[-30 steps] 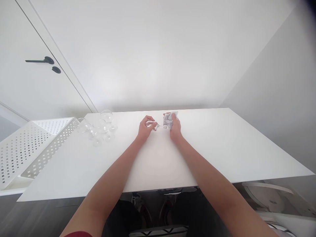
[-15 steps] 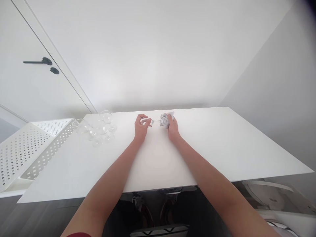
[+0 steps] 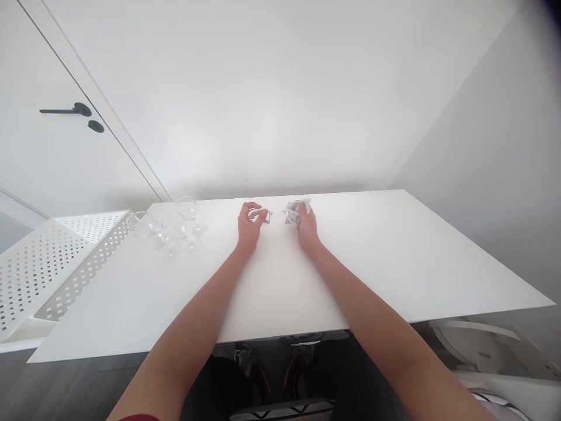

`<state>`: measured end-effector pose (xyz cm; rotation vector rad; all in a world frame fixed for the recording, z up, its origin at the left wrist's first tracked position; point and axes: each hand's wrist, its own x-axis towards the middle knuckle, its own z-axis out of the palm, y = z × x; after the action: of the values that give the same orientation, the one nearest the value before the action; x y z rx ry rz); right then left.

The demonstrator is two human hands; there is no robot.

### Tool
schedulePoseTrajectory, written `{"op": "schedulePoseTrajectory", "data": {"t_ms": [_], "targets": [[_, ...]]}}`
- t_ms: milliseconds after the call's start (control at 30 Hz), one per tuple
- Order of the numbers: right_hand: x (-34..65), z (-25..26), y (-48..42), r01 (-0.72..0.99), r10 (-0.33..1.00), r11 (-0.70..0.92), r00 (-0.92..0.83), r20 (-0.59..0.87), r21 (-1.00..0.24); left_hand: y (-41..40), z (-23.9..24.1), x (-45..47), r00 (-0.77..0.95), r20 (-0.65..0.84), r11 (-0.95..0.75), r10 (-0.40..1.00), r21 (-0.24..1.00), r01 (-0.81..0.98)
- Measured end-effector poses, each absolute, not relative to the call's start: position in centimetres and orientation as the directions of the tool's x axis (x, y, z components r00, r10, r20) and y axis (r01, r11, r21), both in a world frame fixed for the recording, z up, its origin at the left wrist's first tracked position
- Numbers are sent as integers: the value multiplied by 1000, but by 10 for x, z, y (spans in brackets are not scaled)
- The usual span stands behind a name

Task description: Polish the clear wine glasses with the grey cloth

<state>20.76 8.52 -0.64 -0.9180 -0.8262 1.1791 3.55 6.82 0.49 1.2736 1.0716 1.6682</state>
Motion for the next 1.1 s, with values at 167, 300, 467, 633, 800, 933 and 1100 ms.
{"op": "schedulePoseTrajectory", "data": {"t_ms": [167, 300, 467, 633, 800, 933, 1100], "targets": [[203, -2, 84, -375, 983, 145, 157, 91, -915, 65, 7, 39, -96, 328, -336, 940, 938, -81], [204, -2, 84, -347, 988, 106, 145, 58, -932, 65, 8, 38, -147, 338, -351, 929, 934, -70], [206, -5, 83, -218, 976, 144, 192, 102, -965, 64, 8, 39, -157, 346, -360, 925, 931, -69], [206, -6, 84, -246, 972, 148, 213, 95, -958, 63, 8, 40, -105, 363, -370, 926, 927, -54], [204, -7, 84, -254, 988, 44, 151, 6, -966, 64, 7, 38, -205, 356, -372, 912, 927, -44], [207, -4, 82, -273, 974, 180, 182, 133, -945, 63, 9, 39, -85, 353, -358, 932, 932, -61], [205, -2, 82, -297, 993, 76, 109, 45, -952, 63, 10, 39, -192, 355, -372, 915, 926, -61]]}}
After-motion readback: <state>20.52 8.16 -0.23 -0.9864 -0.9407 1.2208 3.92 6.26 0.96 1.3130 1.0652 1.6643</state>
